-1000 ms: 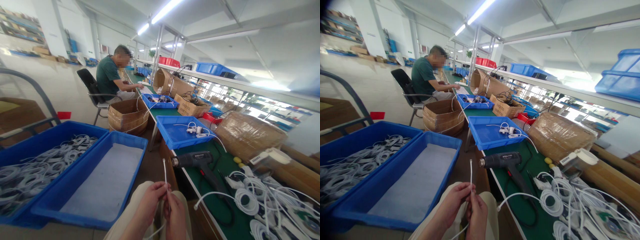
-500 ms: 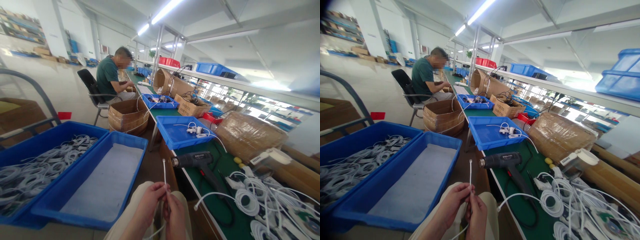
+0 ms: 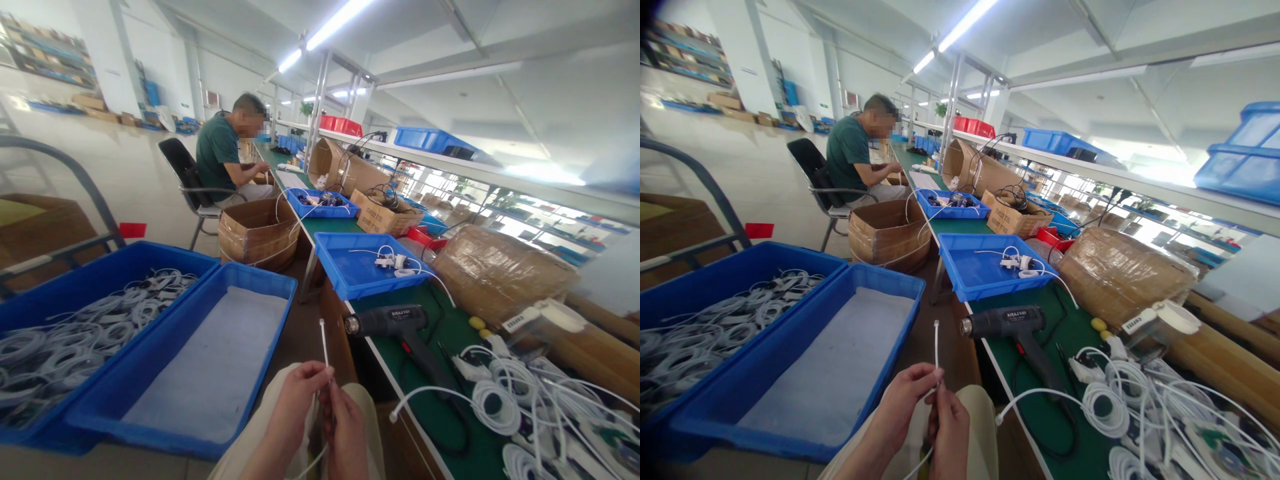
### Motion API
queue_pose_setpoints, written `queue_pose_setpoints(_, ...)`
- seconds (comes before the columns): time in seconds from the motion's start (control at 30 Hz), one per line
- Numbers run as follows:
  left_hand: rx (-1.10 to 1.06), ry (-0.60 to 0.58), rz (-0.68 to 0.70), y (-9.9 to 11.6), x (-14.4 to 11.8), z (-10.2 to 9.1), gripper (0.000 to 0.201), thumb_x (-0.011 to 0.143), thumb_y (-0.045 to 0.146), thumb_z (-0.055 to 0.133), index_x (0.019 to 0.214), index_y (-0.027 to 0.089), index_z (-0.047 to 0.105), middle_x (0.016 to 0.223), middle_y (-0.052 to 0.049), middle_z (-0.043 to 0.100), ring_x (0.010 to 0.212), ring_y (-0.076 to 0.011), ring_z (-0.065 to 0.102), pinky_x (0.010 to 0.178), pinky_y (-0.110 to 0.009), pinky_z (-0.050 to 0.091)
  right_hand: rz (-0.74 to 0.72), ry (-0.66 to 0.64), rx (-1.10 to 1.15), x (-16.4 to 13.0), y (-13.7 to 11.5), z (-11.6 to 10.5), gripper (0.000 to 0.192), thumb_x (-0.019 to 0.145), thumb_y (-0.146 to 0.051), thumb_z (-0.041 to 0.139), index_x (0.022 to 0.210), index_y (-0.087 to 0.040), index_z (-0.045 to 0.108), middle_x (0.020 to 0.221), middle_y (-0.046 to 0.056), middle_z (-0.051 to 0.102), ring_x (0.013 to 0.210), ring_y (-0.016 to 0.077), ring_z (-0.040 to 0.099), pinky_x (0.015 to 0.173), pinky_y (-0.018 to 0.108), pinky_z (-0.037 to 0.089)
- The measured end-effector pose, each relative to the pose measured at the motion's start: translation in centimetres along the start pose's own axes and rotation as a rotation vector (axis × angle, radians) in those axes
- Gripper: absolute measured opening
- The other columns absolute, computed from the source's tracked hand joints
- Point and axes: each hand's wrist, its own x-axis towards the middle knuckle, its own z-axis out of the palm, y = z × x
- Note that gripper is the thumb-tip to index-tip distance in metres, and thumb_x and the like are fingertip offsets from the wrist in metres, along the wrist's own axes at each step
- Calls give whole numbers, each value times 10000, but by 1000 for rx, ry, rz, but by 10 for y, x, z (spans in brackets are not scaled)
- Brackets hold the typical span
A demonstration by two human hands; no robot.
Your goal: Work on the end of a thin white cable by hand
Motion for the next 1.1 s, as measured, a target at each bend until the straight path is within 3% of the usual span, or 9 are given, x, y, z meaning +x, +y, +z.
queue_pose_setpoints(0.53,51,110,-6,11,6,11,385,527,417,914,609,187,617,529,41,550,468,-88,433,474,-216,325,65,-3,148,1,10,7,539,699,-668,910,792,-172,721,650,-35,476,562,99,362,511,237,205)
queue_pose_setpoints(1.1,147,173,42,11,12,12,377,534,444,876,608,206,593,562,43,534,528,-114,451,518,-242,361,0,3,193,0,17,10,567,716,-703,890,870,-187,715,673,-42,516,590,102,370,527,226,245)
